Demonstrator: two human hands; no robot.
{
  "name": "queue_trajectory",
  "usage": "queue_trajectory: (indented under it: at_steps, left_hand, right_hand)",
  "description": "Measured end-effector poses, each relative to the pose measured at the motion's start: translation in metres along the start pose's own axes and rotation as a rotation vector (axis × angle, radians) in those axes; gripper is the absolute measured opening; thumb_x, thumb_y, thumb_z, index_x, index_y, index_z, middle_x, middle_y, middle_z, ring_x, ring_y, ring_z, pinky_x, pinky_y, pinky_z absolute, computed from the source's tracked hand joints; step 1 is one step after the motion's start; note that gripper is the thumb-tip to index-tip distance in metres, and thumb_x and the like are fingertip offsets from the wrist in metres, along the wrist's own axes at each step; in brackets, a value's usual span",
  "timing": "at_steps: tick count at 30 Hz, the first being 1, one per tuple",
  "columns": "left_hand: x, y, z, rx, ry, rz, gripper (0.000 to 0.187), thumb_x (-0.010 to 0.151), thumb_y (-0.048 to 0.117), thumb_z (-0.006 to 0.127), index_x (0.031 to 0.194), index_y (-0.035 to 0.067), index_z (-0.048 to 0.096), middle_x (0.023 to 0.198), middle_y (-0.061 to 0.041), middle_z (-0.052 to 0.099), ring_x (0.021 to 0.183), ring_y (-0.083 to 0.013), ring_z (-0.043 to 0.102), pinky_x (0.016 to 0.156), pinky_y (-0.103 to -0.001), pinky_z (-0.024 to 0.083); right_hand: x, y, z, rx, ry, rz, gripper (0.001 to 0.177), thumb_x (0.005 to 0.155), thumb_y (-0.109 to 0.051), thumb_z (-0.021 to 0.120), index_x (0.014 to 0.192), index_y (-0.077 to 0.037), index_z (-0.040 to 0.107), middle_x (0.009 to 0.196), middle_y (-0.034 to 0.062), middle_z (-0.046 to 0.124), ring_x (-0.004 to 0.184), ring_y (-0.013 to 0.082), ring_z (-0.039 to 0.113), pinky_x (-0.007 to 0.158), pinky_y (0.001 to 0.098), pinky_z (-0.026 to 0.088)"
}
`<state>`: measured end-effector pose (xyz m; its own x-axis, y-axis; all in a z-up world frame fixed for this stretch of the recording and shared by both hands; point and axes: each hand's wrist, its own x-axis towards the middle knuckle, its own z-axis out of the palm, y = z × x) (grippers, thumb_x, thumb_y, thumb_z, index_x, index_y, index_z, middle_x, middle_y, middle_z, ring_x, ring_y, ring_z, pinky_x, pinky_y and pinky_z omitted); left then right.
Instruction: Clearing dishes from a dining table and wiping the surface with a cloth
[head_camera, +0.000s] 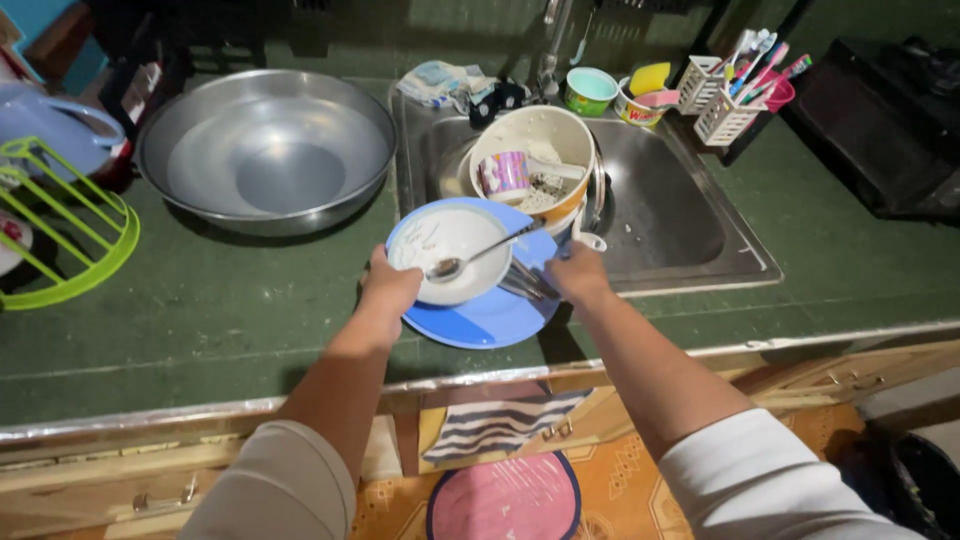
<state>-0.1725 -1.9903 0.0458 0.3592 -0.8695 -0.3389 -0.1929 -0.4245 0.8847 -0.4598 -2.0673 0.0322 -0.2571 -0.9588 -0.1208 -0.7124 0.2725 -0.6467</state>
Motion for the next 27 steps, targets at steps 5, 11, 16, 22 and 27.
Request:
queue_trajectory:
  at_steps: [5,11,16,22,27]
  left_hand:
    - [-0.009,0.002,-0.003,0.033,-0.016,0.014,0.089,0.083,0.029,0.065,0.162,0.013,0.028,0.153,-0.028,0.038,0.149,-0.0402,0.034,0.120,-0.050,0.033]
    - [-0.009,-0.006,-0.004,0.100,-0.071,0.027,0.102,0.080,0.040,0.070,0.166,0.018,0.019,0.162,-0.027,0.025,0.154,-0.0370,0.024,0.119,-0.054,0.030]
    - [-0.028,0.007,-0.027,0.102,-0.032,0.040,0.099,0.075,0.027,0.064,0.165,0.015,0.022,0.159,-0.027,0.029,0.153,-0.0362,0.027,0.122,-0.050,0.028]
    - [-0.054,0.052,-0.050,0.014,0.146,0.271,0.050,0.085,0.011,0.046,0.127,-0.005,0.068,0.128,-0.030,0.066,0.131,-0.0452,0.055,0.108,-0.055,0.044]
    - [-0.011,0.077,-0.029,-0.261,0.014,0.237,0.042,0.078,0.007,0.057,0.116,-0.001,0.071,0.101,-0.024,0.072,0.074,-0.0296,0.077,0.062,-0.032,0.067]
  right_hand:
    - [-0.017,-0.009,-0.024,0.013,0.150,-0.032,0.036,0.087,-0.027,0.072,0.118,-0.008,0.068,0.115,0.0211,0.072,0.118,0.0385,0.067,0.096,0.0497,0.056]
    - [-0.022,-0.012,-0.018,-0.016,0.159,-0.051,0.020,0.088,-0.037,0.070,0.090,-0.018,0.076,0.095,0.0127,0.076,0.106,0.0363,0.072,0.088,0.0467,0.058]
    - [-0.027,-0.023,-0.017,0.004,0.144,-0.080,0.023,0.090,-0.033,0.062,0.098,-0.020,0.080,0.098,0.0144,0.077,0.108,0.0376,0.071,0.090,0.0484,0.057]
    - [-0.068,-0.092,-0.032,0.191,0.292,-0.135,0.025,0.097,-0.033,0.058,0.099,-0.015,0.075,0.099,0.0156,0.076,0.106,0.0390,0.070,0.093,0.0491,0.056]
    - [-0.067,-0.150,-0.027,0.672,0.108,-0.274,0.019,0.092,-0.014,0.059,0.100,-0.008,0.075,0.080,0.0082,0.070,0.065,0.0133,0.069,0.061,0.0233,0.059]
